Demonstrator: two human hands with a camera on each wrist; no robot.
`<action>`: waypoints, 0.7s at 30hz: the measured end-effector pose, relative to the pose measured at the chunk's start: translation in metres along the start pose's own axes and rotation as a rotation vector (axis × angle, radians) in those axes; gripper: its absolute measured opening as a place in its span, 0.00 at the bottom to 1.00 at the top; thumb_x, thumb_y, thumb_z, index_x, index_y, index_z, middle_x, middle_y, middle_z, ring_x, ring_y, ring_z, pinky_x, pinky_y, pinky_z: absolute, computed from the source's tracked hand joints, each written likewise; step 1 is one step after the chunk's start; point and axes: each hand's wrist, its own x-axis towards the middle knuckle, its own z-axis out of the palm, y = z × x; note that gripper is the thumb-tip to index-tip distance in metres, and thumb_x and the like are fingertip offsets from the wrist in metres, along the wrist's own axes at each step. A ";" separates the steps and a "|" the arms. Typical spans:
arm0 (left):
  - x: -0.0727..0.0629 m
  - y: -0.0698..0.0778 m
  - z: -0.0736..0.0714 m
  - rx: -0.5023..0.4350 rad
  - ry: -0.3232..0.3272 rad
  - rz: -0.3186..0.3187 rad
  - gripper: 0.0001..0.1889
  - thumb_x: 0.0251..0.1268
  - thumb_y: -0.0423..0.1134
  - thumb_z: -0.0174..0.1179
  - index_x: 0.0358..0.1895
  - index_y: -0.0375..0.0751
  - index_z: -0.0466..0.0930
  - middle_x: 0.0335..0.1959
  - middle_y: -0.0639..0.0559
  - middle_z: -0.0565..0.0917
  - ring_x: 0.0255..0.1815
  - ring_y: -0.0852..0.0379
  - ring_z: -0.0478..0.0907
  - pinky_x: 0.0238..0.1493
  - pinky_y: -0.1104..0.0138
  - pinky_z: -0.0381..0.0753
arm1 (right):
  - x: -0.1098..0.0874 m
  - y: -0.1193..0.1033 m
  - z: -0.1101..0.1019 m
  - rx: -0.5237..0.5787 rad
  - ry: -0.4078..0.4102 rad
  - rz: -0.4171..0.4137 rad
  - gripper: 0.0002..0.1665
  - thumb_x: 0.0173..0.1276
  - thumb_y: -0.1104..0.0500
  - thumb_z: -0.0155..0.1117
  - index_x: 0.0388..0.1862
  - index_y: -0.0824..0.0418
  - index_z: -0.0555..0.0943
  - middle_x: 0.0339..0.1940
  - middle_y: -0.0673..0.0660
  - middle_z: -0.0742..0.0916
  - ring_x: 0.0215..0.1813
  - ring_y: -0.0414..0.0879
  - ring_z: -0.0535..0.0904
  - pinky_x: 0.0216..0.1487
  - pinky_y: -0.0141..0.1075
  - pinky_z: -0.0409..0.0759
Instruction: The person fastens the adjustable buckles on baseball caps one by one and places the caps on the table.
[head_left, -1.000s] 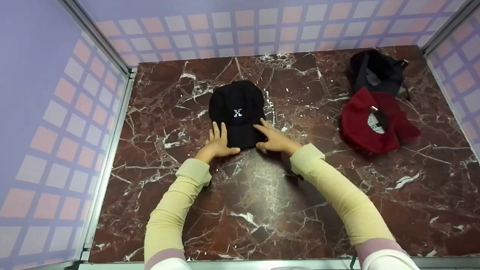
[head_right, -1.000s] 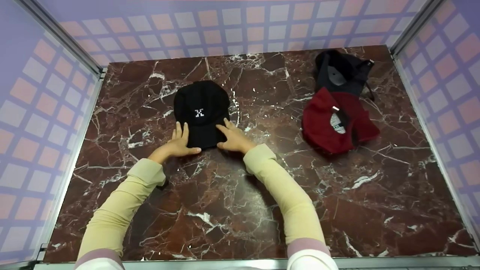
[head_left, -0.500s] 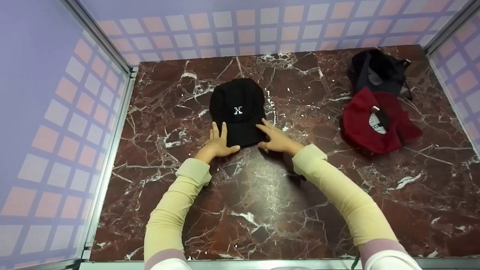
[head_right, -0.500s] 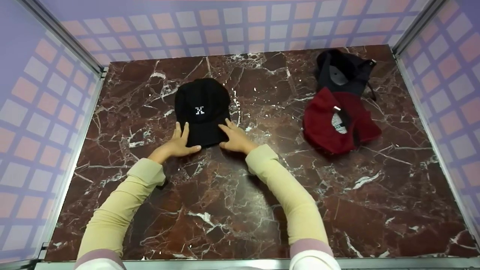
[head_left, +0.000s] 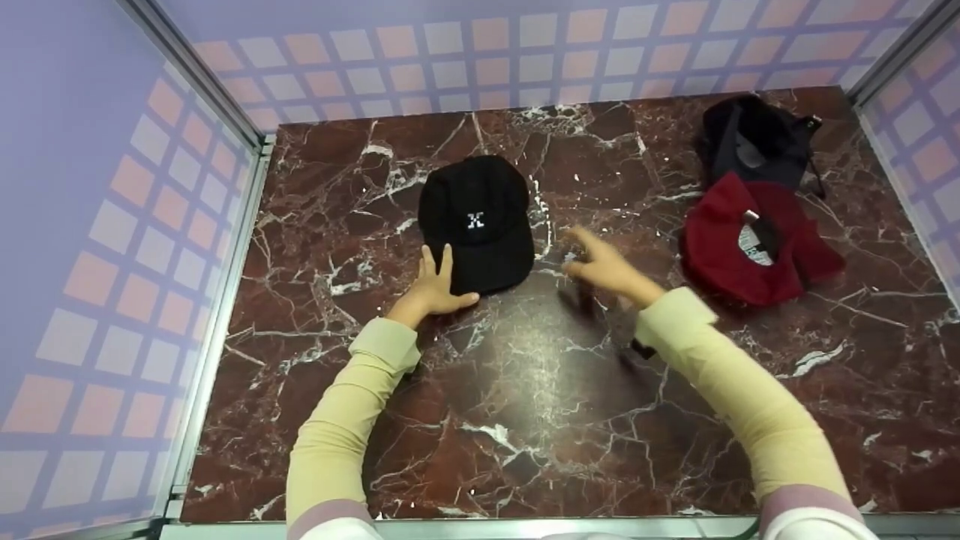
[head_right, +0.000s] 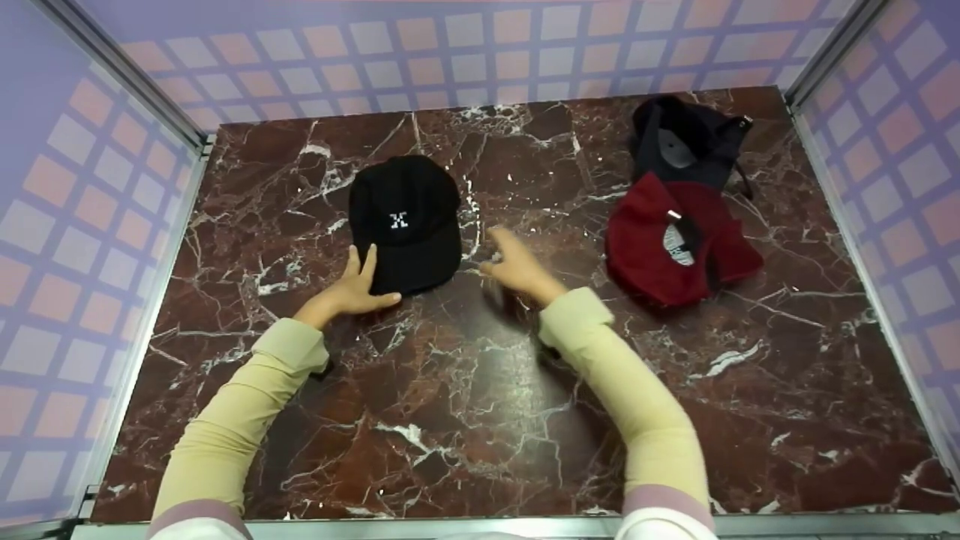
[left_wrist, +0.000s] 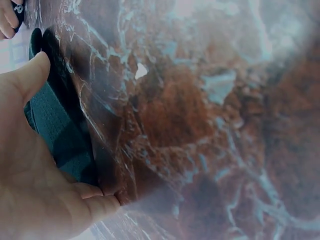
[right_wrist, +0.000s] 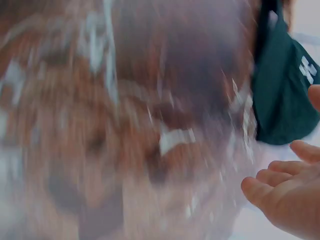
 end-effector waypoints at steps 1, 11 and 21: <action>-0.001 0.000 0.000 -0.002 0.002 0.003 0.54 0.51 0.62 0.54 0.68 0.46 0.24 0.66 0.33 0.22 0.69 0.37 0.29 0.63 0.47 0.52 | -0.003 0.000 -0.008 0.010 0.018 0.010 0.36 0.58 0.64 0.57 0.65 0.63 0.56 0.65 0.65 0.64 0.65 0.61 0.59 0.62 0.55 0.57; -0.001 -0.001 0.000 -0.008 0.005 0.018 0.54 0.51 0.59 0.56 0.68 0.46 0.24 0.66 0.33 0.22 0.69 0.37 0.30 0.64 0.48 0.53 | -0.031 0.015 -0.089 -0.019 0.328 0.165 0.35 0.58 0.62 0.56 0.64 0.65 0.57 0.63 0.70 0.64 0.64 0.63 0.58 0.63 0.54 0.55; 0.000 -0.003 0.000 -0.001 0.006 0.021 0.54 0.51 0.58 0.56 0.68 0.46 0.24 0.66 0.33 0.23 0.69 0.38 0.29 0.64 0.49 0.53 | -0.061 0.032 -0.140 0.067 0.571 0.330 0.35 0.60 0.57 0.53 0.65 0.66 0.55 0.64 0.68 0.63 0.64 0.56 0.56 0.65 0.45 0.54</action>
